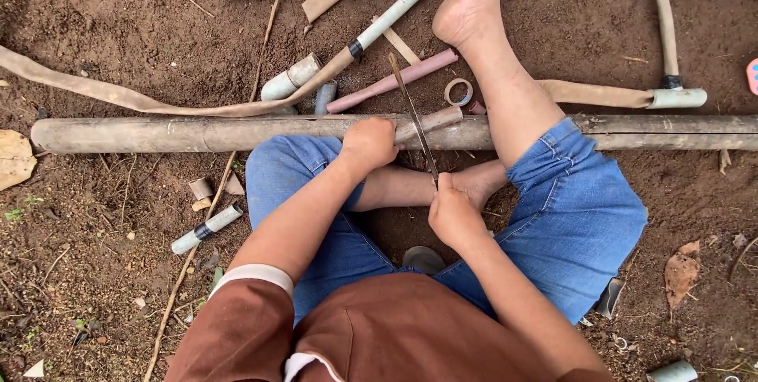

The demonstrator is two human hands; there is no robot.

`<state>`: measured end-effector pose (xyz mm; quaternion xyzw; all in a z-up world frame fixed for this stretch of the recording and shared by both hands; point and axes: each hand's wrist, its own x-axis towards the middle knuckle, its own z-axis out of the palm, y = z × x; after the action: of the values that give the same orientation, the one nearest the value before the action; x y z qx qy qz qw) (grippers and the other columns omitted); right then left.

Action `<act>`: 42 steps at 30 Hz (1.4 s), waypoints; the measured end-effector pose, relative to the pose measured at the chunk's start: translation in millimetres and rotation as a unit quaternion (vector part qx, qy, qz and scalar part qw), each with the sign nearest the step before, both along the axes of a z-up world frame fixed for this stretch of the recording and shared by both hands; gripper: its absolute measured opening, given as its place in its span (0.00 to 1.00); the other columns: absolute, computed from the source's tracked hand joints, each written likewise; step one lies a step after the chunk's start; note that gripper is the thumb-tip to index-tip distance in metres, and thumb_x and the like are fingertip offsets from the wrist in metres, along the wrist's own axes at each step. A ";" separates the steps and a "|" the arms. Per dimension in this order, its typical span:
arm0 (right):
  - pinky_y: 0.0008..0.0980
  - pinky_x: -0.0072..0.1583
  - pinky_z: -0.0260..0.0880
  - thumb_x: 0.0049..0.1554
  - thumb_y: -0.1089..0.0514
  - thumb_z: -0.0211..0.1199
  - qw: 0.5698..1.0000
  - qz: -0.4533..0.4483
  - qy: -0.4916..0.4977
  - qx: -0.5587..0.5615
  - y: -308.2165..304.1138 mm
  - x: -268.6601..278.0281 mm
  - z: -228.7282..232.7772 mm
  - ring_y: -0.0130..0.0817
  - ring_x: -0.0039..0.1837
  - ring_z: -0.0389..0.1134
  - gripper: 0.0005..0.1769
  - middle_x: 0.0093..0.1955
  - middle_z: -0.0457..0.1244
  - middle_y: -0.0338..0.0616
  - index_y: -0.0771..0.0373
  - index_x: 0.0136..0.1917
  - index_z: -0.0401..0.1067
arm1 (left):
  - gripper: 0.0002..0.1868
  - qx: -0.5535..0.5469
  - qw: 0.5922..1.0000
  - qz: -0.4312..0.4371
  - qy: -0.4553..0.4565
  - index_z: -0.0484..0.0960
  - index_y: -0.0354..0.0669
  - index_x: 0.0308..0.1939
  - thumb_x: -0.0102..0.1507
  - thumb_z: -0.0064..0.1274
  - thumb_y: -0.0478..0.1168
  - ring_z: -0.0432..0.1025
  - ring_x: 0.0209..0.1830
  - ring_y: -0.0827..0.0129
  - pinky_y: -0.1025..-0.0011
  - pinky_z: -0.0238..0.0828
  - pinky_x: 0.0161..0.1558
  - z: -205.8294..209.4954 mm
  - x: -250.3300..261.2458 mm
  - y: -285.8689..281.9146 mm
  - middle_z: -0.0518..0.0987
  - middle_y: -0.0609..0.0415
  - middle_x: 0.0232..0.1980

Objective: The person sits on the ground and uses a hand saw to cut a piece of wood resting between their legs. They hold the wood steady with one hand while sawing with the other, surrounded by various pipes and debris.

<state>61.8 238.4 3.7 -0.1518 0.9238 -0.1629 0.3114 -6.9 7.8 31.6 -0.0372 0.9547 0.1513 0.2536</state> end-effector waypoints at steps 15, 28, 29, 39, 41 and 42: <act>0.57 0.45 0.79 0.69 0.59 0.40 0.998 -0.032 -0.032 -0.052 -24.2 -40.2 3.9 0.62 0.48 0.76 0.30 0.47 0.70 0.75 0.84 0.77 0.51 | 0.18 -0.011 1.000 -0.012 -0.008 0.90 0.38 0.48 0.59 0.58 0.43 0.84 0.52 0.43 0.48 0.83 0.53 -13.8 1.0 0.6 0.89 0.39 0.45; 0.56 0.50 0.79 0.70 0.58 0.43 1.000 -0.004 -0.002 -0.023 -7.8 -10.7 12.5 0.64 0.49 0.77 0.17 0.42 0.71 0.71 0.74 0.64 0.62 | 0.19 -0.004 0.999 -0.012 -0.031 0.90 0.35 0.48 0.59 0.58 0.43 0.83 0.52 0.42 0.48 0.82 0.54 -5.2 -2.2 0.5 0.89 0.38 0.46; 0.54 0.48 0.80 0.70 0.60 0.42 0.999 -0.017 -0.008 -0.036 -15.3 -22.4 17.5 0.60 0.48 0.77 0.17 0.41 0.70 0.69 0.74 0.66 0.61 | 0.19 -0.003 0.999 -0.017 -0.031 0.90 0.34 0.48 0.59 0.58 0.43 0.83 0.52 0.42 0.47 0.82 0.54 -5.1 -1.7 1.2 0.89 0.38 0.46; 0.58 0.46 0.79 0.70 0.59 0.44 0.999 -0.015 0.001 -0.049 9.8 15.0 10.7 0.68 0.45 0.76 0.16 0.39 0.69 0.72 0.73 0.63 0.62 | 0.19 0.006 1.000 -0.017 -0.017 0.90 0.34 0.47 0.59 0.59 0.44 0.84 0.51 0.42 0.48 0.83 0.52 -9.4 0.0 -1.9 0.89 0.38 0.45; 0.59 0.47 0.79 0.70 0.58 0.43 0.999 -0.017 -0.011 -0.045 10.8 14.0 5.6 0.67 0.46 0.76 0.16 0.39 0.69 0.71 0.72 0.64 0.61 | 0.19 0.008 1.000 -0.019 -0.018 0.90 0.33 0.47 0.59 0.58 0.42 0.84 0.51 0.41 0.47 0.83 0.53 -6.8 1.7 -0.7 0.88 0.37 0.45; 0.59 0.48 0.79 0.70 0.57 0.43 0.999 -0.020 -0.013 -0.047 9.1 8.9 3.5 0.67 0.47 0.76 0.16 0.40 0.69 0.70 0.71 0.64 0.60 | 0.19 0.004 1.000 -0.022 -0.011 0.90 0.32 0.48 0.58 0.58 0.41 0.84 0.51 0.41 0.47 0.83 0.53 -2.9 -2.4 -2.1 0.88 0.36 0.45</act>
<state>70.7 247.5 7.2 -0.1459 0.9139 -0.2140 0.3127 -9.3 5.7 28.7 -0.0173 0.9519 0.1489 0.2671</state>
